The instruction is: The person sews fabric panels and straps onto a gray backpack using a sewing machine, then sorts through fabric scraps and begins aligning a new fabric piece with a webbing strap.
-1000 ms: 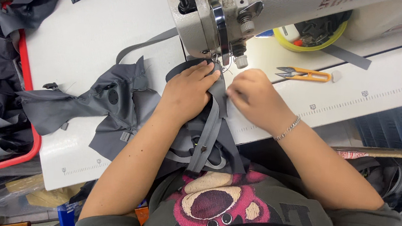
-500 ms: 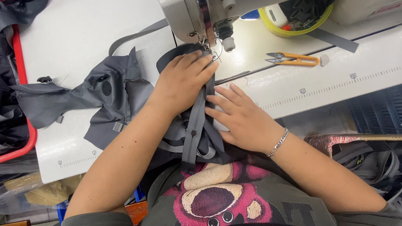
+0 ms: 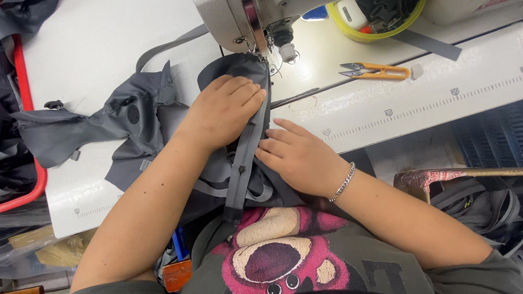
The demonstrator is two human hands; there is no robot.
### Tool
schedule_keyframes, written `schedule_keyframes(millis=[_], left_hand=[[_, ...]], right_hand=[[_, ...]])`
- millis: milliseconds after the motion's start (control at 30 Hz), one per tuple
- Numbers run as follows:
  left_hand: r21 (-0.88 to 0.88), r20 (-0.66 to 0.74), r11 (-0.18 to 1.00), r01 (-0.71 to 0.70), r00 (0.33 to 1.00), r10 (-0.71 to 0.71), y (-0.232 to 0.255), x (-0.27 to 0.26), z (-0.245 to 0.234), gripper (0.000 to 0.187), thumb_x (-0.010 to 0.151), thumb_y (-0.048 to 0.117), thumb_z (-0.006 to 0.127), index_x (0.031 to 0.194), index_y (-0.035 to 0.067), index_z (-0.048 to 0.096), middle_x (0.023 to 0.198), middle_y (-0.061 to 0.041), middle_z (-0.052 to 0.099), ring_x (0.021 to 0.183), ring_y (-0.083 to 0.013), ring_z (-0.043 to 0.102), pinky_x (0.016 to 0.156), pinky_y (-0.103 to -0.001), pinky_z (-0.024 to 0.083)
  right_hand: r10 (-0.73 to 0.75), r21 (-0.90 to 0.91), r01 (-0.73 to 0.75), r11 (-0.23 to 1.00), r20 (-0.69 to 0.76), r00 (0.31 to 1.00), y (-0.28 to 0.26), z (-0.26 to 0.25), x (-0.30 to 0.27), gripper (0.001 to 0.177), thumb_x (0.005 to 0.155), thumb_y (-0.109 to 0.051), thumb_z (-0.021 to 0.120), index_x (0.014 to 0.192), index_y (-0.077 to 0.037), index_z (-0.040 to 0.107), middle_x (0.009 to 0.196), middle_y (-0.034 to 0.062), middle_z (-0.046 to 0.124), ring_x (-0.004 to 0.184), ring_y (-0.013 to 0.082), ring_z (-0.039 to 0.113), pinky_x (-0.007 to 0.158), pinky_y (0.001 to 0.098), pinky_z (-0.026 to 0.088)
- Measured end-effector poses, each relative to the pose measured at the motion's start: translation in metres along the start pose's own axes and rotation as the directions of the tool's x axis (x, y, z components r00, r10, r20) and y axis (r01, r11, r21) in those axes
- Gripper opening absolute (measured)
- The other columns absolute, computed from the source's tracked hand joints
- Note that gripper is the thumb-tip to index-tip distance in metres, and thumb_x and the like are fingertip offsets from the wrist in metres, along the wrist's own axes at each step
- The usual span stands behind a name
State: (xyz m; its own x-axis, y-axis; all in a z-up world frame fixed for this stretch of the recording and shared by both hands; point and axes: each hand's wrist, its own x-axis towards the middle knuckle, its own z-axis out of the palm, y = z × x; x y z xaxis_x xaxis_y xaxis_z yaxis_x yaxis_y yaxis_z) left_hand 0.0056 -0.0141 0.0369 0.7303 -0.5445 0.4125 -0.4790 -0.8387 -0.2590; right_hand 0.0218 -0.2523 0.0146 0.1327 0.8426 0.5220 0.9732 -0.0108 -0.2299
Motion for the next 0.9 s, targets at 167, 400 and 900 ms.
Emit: schedule_keyframes(millis=[167,400,900], left_hand=[[-0.014,-0.007,0.998,0.057,0.998,-0.057,0.007,0.006,-0.006,0.029,0.101,0.011,0.049,0.119,0.012,0.072,0.106,-0.004,0.071,0.11,-0.021,0.067,0.1,-0.037,0.051],[-0.007,-0.095,0.996,0.094,0.991,-0.095,0.021,0.008,0.006,0.03,0.101,0.011,0.047,0.116,0.012,0.073,0.102,-0.004,0.068,0.104,-0.0202,0.067,0.097,-0.037,0.051],[-0.061,-0.126,0.99,0.124,0.983,-0.131,0.033,0.006,0.004,0.034,0.099,0.004,0.045,0.118,0.006,0.073,0.101,-0.01,0.07,0.102,-0.0235,0.068,0.099,-0.041,0.05]], right_hand=[[-0.143,-0.005,0.144,0.99,-0.089,0.986,-0.005,-0.007,-0.005,0.023,0.096,-0.006,0.052,0.111,0.0,0.069,0.102,0.0178,0.07,0.106,0.0341,0.068,0.109,0.0533,0.049],[-0.11,-0.082,0.103,0.991,-0.086,0.99,0.004,-0.013,0.002,0.021,0.097,-0.008,0.054,0.112,-0.003,0.068,0.108,0.015,0.069,0.113,0.0351,0.064,0.109,0.0554,0.047],[-0.149,-0.023,0.147,0.989,-0.147,0.978,0.011,0.005,-0.012,0.022,0.103,-0.008,0.049,0.108,0.001,0.069,0.101,0.0179,0.069,0.104,0.0334,0.069,0.101,0.0467,0.052]])
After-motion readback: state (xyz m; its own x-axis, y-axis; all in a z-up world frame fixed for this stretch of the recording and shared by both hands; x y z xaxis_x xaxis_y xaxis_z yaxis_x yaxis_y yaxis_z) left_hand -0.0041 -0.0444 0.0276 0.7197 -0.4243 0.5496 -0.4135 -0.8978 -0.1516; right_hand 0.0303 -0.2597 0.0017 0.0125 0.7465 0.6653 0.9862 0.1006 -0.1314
